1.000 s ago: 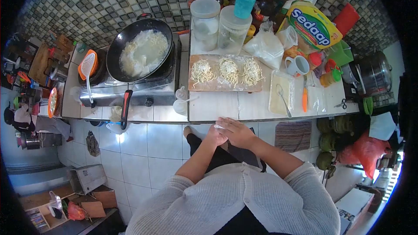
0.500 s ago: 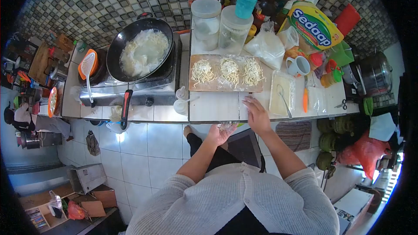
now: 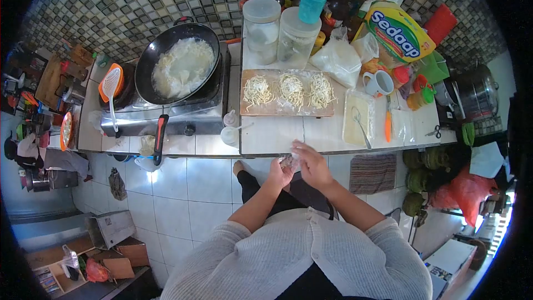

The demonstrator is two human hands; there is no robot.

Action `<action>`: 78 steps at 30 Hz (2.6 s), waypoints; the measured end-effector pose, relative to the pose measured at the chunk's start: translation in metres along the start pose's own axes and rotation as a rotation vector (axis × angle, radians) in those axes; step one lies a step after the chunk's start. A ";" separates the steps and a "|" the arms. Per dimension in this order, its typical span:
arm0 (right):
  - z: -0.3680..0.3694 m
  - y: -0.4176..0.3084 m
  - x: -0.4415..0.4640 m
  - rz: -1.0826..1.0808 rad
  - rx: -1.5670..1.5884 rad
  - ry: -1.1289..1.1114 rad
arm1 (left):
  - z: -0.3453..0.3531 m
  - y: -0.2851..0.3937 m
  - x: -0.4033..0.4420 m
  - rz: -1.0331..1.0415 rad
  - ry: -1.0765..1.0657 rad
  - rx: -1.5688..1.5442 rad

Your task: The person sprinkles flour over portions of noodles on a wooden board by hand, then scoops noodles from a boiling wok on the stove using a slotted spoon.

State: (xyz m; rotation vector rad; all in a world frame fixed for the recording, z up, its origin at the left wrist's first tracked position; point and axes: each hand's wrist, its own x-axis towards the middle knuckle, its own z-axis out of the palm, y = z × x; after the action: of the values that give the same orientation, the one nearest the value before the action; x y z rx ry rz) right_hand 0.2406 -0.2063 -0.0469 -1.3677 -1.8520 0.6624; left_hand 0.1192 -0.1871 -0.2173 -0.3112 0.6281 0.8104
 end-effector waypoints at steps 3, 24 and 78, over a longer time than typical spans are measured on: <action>-0.013 0.018 0.007 0.045 -0.042 0.207 | 0.005 -0.001 -0.002 0.021 0.087 -0.045; 0.029 0.003 -0.016 0.072 -0.333 0.344 | -0.022 0.013 0.023 -0.148 0.061 0.125; 0.527 -0.549 -0.093 -0.226 1.792 1.601 | -0.100 0.315 -0.558 0.537 -2.587 1.160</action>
State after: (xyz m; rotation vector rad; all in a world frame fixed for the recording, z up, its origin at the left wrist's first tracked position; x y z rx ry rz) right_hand -0.4823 -0.4520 0.0289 -0.0670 0.2052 0.4645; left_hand -0.4496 -0.3495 0.0491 1.8591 -1.4030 0.5670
